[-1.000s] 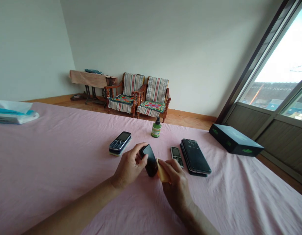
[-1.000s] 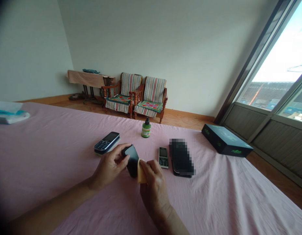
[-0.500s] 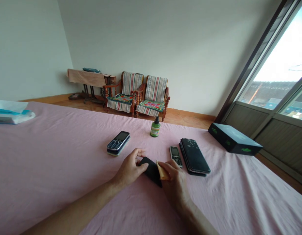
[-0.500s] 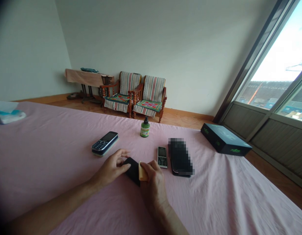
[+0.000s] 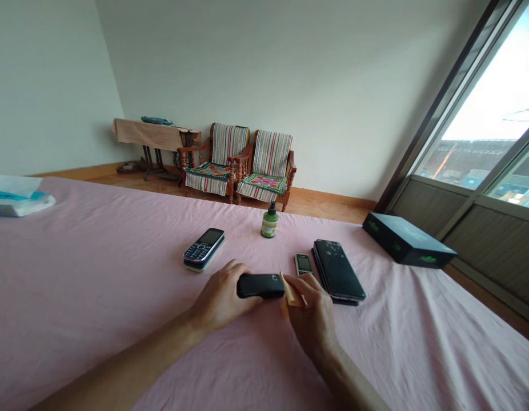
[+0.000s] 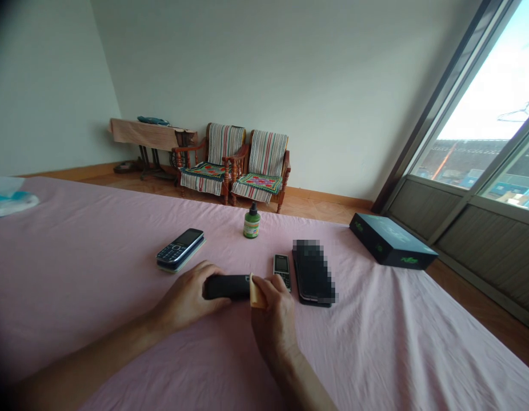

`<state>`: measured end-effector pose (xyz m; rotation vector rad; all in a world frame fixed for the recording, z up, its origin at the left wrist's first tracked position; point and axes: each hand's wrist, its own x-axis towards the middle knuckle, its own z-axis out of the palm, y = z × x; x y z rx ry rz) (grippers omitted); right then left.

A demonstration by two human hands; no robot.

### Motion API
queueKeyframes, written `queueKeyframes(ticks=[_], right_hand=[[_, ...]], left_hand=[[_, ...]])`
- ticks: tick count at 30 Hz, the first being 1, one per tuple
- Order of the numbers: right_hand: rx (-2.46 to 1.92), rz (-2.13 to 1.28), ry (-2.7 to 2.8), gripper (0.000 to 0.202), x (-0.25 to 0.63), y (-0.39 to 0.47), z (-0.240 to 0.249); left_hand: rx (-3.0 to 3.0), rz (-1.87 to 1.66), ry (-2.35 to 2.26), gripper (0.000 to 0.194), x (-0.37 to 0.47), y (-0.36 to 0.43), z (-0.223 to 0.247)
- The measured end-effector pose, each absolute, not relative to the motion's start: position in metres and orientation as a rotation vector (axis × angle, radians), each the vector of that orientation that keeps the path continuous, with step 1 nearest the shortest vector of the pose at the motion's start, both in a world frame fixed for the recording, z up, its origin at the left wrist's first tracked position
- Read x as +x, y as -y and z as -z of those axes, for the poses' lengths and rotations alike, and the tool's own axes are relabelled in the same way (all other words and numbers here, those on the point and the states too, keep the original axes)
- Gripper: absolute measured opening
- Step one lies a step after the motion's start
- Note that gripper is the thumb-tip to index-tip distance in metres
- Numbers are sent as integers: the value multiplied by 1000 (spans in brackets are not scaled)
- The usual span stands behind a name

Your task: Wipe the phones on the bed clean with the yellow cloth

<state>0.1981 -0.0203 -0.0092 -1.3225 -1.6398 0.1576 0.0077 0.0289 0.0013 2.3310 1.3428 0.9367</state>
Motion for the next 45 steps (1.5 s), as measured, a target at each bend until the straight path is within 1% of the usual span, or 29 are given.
queueKeyframes(ticks=[2, 5, 7, 13, 16, 21, 27, 34, 38, 45], right_hand=[[-1322, -157, 1640, 36, 198, 20, 8], [-1323, -148, 1650, 34, 198, 21, 8], [-1329, -141, 1650, 34, 197, 21, 8], [-1341, -192, 1663, 38, 200, 20, 9], [-1383, -205, 1638, 32, 201, 18, 10], [-1450, -214, 1602, 23, 201, 14, 15], [-1379, -323, 1649, 26, 198, 15, 20], [-1334, -393, 1624, 21, 200, 12, 24], [-1343, -398, 1618, 22, 200, 12, 23], [-1374, -367, 1578, 19, 203, 11, 22]], left_hand=[[2351, -985, -1433, 29, 7, -29, 1], [2331, -973, -1417, 44, 5, -28, 2], [2277, -928, -1306, 50, 5, -26, 2], [2086, -821, -930, 42, 9, -22, 3], [2130, -763, -868, 33, 9, -21, 2], [2283, -760, -878, 32, 14, -14, -2], [2316, -797, -961, 25, 22, -9, -2], [2351, -821, -951, 14, 22, -8, 0], [2422, -796, -962, 15, 23, -6, 0], [2573, -742, -1072, 15, 30, 0, 2]])
